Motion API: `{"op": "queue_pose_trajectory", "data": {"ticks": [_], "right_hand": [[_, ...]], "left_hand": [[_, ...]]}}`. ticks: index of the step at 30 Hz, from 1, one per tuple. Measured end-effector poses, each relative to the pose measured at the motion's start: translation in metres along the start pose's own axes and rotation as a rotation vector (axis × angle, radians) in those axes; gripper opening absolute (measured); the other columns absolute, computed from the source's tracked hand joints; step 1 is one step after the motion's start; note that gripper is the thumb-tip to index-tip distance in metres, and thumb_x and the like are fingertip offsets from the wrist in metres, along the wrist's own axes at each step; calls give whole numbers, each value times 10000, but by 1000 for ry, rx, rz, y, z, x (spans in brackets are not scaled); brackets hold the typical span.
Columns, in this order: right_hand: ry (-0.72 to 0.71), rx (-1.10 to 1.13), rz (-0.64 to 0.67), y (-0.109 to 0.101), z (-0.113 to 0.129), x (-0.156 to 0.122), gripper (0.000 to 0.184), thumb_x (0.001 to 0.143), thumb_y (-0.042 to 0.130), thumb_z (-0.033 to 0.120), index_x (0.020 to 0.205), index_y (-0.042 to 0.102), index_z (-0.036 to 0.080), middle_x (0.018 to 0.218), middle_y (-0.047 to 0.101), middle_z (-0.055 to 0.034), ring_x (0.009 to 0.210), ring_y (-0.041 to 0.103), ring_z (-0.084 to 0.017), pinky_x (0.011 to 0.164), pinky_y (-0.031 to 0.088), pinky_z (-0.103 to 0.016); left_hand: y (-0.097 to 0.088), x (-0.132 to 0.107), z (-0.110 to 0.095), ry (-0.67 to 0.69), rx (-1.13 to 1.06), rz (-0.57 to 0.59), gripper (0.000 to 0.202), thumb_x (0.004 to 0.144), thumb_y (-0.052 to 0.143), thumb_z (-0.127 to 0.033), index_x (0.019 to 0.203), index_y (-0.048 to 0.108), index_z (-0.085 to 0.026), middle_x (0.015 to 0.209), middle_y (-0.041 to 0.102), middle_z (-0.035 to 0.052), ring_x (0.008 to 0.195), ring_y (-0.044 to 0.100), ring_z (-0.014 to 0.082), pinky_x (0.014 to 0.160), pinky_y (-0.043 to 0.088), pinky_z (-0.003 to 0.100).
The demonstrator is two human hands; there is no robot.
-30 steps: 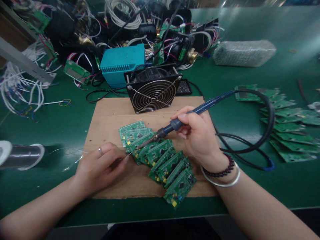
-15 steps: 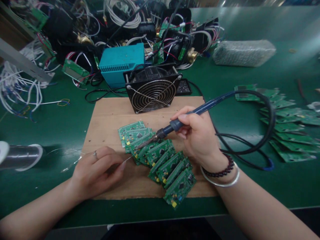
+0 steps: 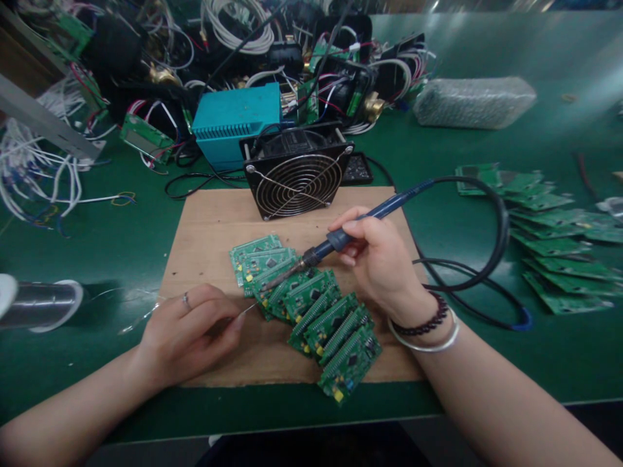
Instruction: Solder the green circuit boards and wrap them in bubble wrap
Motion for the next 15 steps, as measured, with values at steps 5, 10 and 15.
{"op": "queue_pose_trajectory", "data": {"ticks": [5, 10, 15], "right_hand": [[20, 13, 31, -1, -2, 2, 87, 521, 544, 212, 501, 618, 170, 429, 450, 26, 357, 372, -56, 320, 224, -175], [2, 17, 94, -7, -2, 6, 74, 564, 554, 221, 536, 608, 180, 520, 518, 6, 374, 391, -63, 332, 228, -196], [-31, 45, 108, -12, 0, 8, 100, 587, 555, 251, 544, 622, 190, 487, 484, 9, 374, 387, -78, 325, 231, -212]], "left_hand": [[1, -1, 1, -21, -16, 5, 157, 866, 513, -166, 723, 578, -177, 623, 568, -27, 542, 540, 78, 494, 453, 174], [0, 0, -1, -15, -17, -8, 140, 859, 524, -152, 731, 575, -178, 622, 572, -27, 542, 555, 80, 506, 460, 174], [-2, 0, -1, -6, -33, -20, 123, 850, 528, -131, 746, 569, -182, 621, 581, -29, 548, 561, 82, 498, 459, 174]]}}
Point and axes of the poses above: each hand's wrist, its own x-axis towards the middle knuckle, its own y-axis out of the palm, z = x × y, the point moved 2 cm from there along x, towards the middle knuckle
